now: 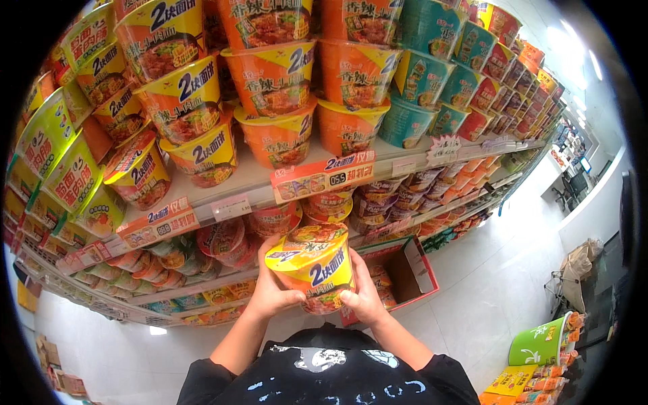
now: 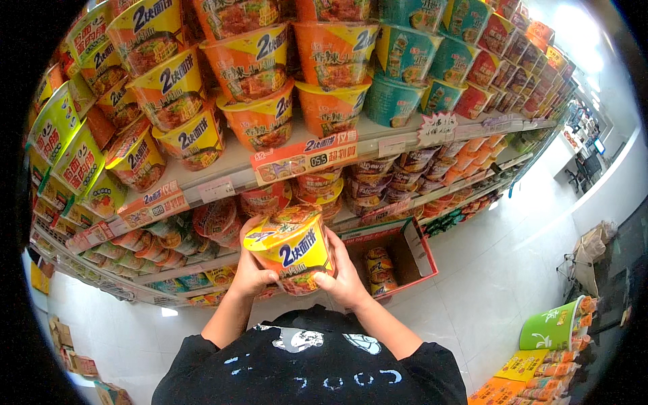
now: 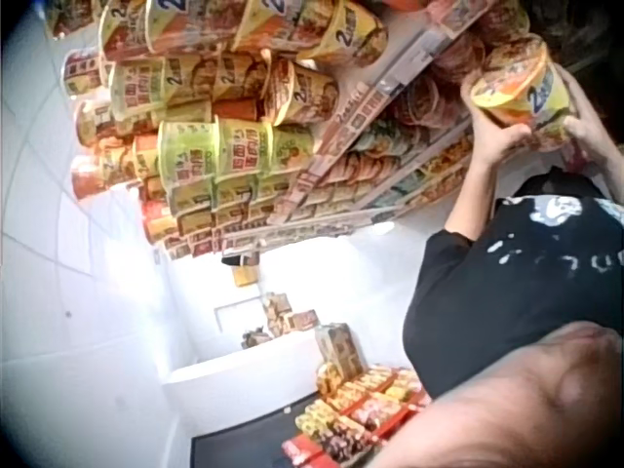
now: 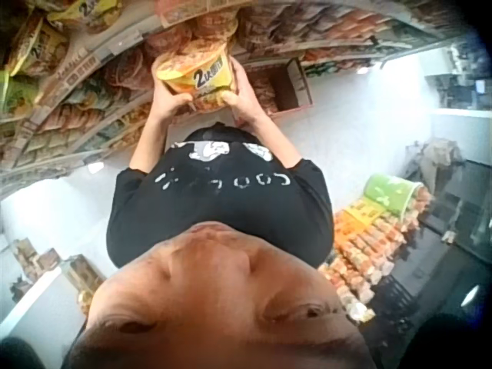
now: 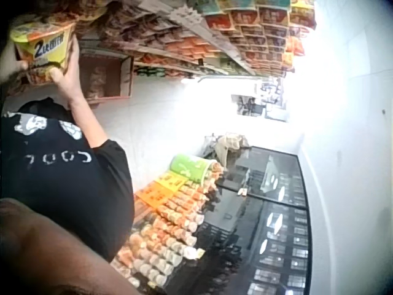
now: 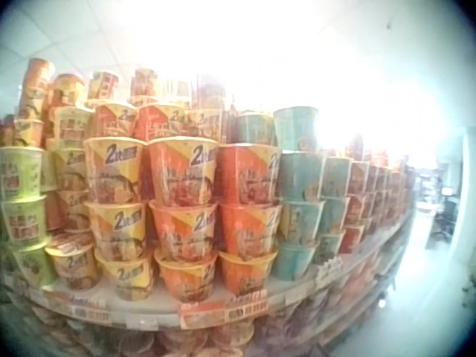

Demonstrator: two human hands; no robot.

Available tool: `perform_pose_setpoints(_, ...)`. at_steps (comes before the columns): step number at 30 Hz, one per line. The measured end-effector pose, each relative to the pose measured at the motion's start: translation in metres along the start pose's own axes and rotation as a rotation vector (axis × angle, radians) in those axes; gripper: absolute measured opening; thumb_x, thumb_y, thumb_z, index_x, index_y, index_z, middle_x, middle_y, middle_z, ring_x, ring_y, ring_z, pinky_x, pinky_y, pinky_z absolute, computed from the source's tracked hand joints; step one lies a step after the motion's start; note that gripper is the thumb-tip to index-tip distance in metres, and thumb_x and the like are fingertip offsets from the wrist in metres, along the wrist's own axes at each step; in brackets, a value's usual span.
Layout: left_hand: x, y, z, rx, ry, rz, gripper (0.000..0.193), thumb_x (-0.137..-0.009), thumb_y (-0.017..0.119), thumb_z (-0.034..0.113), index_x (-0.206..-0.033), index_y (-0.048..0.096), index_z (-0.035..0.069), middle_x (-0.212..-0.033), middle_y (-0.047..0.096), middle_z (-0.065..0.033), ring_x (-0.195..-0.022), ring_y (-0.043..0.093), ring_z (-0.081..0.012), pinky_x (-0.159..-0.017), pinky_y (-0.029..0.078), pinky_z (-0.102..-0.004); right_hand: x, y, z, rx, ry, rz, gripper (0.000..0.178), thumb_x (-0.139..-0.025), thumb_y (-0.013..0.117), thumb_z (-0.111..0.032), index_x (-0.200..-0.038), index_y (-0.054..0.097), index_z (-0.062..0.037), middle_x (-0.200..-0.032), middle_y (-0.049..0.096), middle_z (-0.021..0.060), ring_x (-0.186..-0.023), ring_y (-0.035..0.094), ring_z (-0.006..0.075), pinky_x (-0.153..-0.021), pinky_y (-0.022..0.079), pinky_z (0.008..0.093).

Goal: The person restocks instant noodle cups on a supermarket shelf. They repeatedly take cups from a cardboard box held in their left hand and place them onto the shelf with their right hand, organizing them into neat stacks.

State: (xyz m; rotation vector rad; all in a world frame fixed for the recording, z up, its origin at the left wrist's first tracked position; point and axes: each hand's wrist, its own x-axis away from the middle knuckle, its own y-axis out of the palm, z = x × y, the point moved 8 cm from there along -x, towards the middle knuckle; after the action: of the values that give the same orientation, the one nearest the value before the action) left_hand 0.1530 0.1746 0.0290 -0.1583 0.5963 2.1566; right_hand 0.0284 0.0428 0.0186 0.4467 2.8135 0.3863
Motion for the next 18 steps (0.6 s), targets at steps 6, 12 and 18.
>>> perform_pose_setpoints(6, -0.02, 0.017, 0.103, -0.076, 0.37, -0.068, 0.133, -0.053, 0.105, 0.019, -0.152, 0.016, 0.012, -0.149, 0.039, -0.0192, -0.135, 0.049, -0.0309, -0.112, 0.044, -0.0474, 0.001, -0.018, 0.018, 0.173, -0.145, -0.028, 0.111, -0.091, 0.065, -0.063, -0.163, 0.01, 0.001, -0.166, 0.026, 0.0202, -0.148, 0.037, 0.0333, -0.121, 0.03, 0.0462)
perform_pose_setpoints(12, -0.038, 0.039, 0.283, -0.205, 0.923, -0.203, 0.12, -0.061, 0.1, 0.015, -0.153, 0.023, 0.011, -0.145, 0.047, -0.0154, -0.131, 0.055, -0.0324, -0.103, 0.052, -0.0467, 0.033, -0.068, 0.066, 1.119, 0.077, 0.029, 0.074, -0.096, 0.064, -0.047, -0.149, 0.045, 0.0006, -0.154, 0.043, 0.028, -0.142, 0.045, 0.0418, -0.115, 0.039, 0.0448)
perform_pose_setpoints(18, -0.107, 0.07, 0.431, -0.795, 1.055, -0.063, 0.101, -0.082, 0.086, 0.02, -0.156, 0.019, 0.007, -0.127, 0.061, -0.0148, -0.117, 0.063, -0.0267, -0.099, 0.056, -0.0431, 0.087, -0.127, 0.134, 1.48, 0.305, 0.131, 0.059, -0.094, 0.062, -0.048, -0.13, 0.064, -0.0019, -0.127, 0.067, 0.0208, -0.114, 0.064, 0.0396, -0.097, 0.048, 0.0506)
